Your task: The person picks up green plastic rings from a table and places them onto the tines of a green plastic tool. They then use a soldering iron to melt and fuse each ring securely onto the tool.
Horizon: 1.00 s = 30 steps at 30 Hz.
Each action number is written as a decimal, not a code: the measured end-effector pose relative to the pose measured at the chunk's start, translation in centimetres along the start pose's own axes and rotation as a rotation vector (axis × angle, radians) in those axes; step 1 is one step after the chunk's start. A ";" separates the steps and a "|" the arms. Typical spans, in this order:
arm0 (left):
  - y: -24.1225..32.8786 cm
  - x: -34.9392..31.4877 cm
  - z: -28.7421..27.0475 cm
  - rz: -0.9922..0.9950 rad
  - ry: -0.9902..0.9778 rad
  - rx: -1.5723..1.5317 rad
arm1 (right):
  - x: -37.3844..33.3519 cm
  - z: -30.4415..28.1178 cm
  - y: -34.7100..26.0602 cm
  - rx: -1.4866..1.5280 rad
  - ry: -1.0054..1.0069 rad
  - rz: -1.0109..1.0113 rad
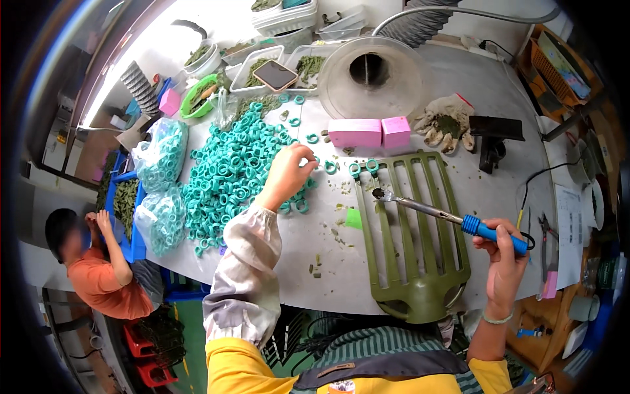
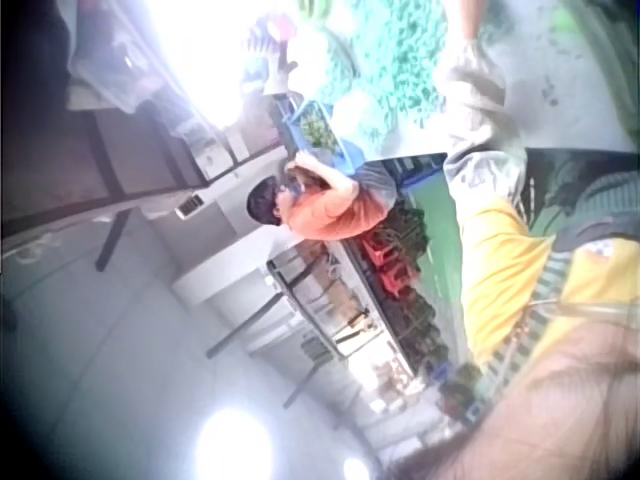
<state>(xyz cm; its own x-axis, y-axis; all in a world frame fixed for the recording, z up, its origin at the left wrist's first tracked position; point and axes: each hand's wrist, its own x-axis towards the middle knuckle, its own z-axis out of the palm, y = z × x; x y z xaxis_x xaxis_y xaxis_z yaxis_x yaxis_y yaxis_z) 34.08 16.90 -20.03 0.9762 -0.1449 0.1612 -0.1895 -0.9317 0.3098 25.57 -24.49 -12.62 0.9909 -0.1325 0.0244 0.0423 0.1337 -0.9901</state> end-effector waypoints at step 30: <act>11.6 5.0 4.4 0.337 0.195 -0.194 | 2.0 -2.6 1.0 -0.032 0.066 -0.070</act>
<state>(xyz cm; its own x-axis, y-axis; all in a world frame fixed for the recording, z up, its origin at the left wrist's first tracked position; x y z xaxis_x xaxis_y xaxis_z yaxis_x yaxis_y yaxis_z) 37.21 3.93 -19.74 0.8219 -0.3469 0.4518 -0.5282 -0.7610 0.3767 27.24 -27.13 -13.92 0.9751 -0.2047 0.0852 0.1056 0.0908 -0.9903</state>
